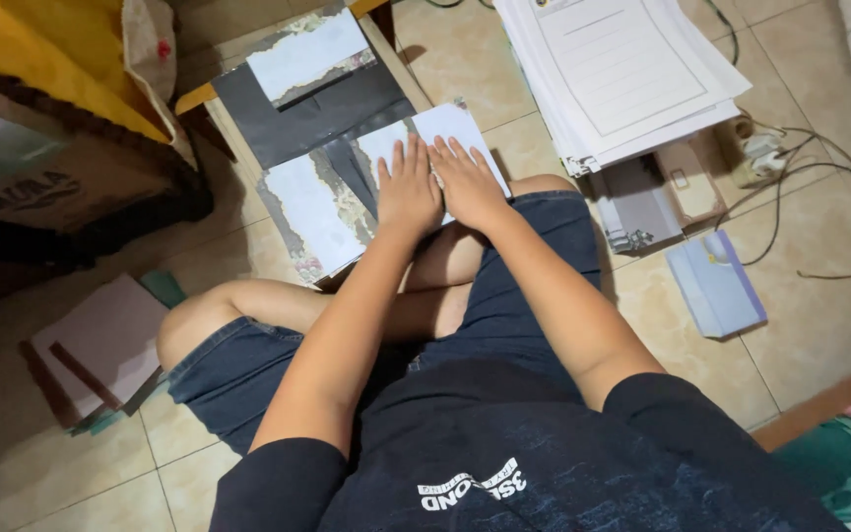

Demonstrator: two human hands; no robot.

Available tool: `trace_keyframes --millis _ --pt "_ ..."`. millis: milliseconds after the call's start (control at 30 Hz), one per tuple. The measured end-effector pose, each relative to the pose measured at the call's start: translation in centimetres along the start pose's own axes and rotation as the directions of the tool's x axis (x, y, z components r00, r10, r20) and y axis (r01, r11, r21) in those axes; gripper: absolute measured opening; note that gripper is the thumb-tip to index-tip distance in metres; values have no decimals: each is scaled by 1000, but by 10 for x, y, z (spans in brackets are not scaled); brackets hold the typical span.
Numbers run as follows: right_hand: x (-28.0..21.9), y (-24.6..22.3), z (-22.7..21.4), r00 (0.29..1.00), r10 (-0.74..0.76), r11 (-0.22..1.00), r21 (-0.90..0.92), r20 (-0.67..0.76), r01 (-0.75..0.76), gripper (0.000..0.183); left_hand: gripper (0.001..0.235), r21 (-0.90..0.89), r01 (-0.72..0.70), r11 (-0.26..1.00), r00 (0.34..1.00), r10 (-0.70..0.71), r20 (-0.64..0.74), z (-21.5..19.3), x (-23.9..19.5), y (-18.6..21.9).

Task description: Flipping through a stack of papers and smoothing each page down with hands while sitting on the floor.

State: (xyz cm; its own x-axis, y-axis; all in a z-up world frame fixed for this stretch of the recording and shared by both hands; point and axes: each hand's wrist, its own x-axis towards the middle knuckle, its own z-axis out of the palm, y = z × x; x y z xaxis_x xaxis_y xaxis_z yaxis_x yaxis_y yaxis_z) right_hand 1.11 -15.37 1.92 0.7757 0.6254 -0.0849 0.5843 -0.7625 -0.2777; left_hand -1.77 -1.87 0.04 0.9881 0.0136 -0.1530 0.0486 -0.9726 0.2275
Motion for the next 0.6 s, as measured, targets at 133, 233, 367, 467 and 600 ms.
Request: trace_keyframes --millis 133,233,367,467,600 --pt "-8 3 9 1000 3 1000 6 25 -3 65 64 27 -27 999 1000 28 -3 1 0 -2" --pt "-21 10 36 996 -4 1000 8 -91 5 62 64 40 -32 999 999 32 -17 0 22 -9" --pt "-32 11 40 995 6 999 -47 -98 -11 64 64 26 -43 999 998 44 -45 -3 32 -8" --pt "-14 14 33 997 11 999 -32 -80 -13 64 64 22 -39 999 999 39 -22 -10 16 -1" --pt "4 6 22 997 5 1000 -6 -74 -6 61 63 25 -10 1000 999 9 38 -9 -1 1"
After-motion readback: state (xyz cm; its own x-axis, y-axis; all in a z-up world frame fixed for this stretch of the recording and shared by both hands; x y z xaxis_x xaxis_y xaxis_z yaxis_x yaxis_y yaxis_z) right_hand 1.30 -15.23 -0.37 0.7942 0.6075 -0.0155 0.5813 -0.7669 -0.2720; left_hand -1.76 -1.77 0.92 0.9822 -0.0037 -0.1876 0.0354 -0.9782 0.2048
